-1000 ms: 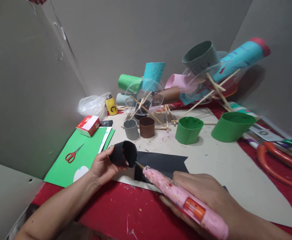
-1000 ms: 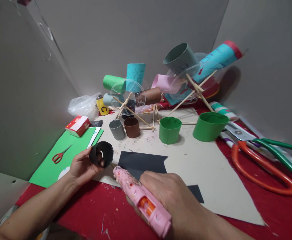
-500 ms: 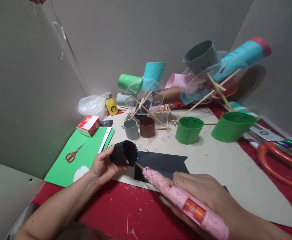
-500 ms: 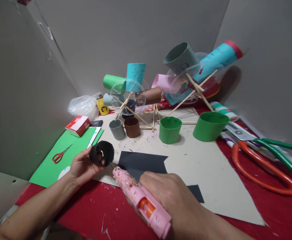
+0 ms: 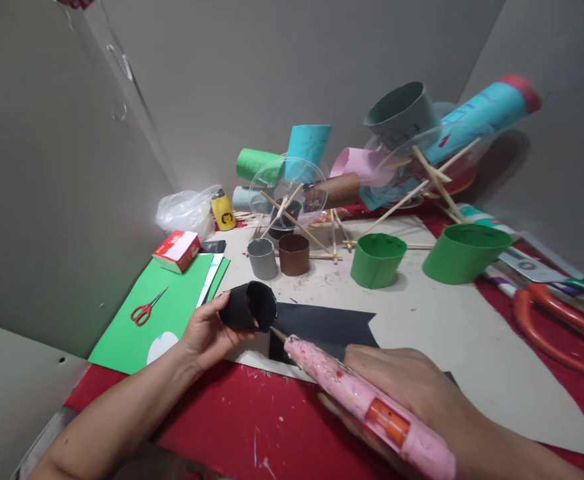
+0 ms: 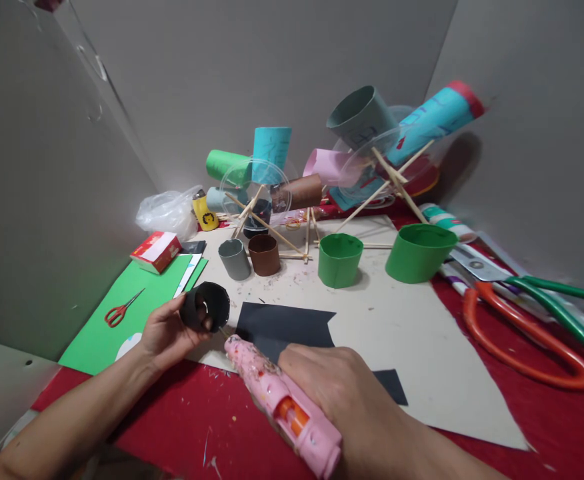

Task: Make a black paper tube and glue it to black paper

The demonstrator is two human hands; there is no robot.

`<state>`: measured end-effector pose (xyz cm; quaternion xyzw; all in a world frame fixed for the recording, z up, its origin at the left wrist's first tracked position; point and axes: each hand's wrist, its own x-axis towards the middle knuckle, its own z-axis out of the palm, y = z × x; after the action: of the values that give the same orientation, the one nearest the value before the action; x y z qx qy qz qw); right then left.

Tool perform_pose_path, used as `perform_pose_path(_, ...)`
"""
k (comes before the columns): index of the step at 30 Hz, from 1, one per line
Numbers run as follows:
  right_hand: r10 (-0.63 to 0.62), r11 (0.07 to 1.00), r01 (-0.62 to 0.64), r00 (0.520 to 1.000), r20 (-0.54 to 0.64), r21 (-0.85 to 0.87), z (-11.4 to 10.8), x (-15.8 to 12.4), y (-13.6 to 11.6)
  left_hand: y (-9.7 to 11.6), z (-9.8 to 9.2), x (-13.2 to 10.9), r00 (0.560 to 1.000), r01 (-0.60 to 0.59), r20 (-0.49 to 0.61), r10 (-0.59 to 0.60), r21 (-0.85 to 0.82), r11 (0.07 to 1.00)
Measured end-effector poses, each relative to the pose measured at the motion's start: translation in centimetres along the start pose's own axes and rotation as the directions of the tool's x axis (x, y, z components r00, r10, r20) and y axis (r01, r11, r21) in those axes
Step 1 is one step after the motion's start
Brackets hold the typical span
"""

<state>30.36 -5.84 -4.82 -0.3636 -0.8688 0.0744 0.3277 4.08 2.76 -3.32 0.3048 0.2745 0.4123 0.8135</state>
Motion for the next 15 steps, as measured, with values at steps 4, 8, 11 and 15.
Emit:
perform_pose_path(4,-0.013,1.000,0.013,1.000,0.012,-0.020,0.20,-0.22,0.16,-0.03,0.03,0.01,1.000,0.005,-0.011,-0.005,-0.002,1.000)
perform_pose_path(8,-0.012,0.995,0.017,0.999,0.046,-0.095,0.22,-0.27,0.20,-0.11,0.07,0.06,1.000,-0.002,-0.024,0.001,-0.005,1.000)
perform_pose_path(11,-0.032,0.996,0.036,0.998,0.048,-0.085,0.18,-0.24,0.17,-0.21,0.03,0.09,1.000,-0.003,-0.028,0.003,-0.003,1.000)
perform_pose_path(15,-0.036,0.992,0.039,0.999,0.028,-0.123,0.23,-0.25,0.17,-0.34,-0.03,0.13,1.000,-0.010,-0.026,0.010,-0.010,1.000)
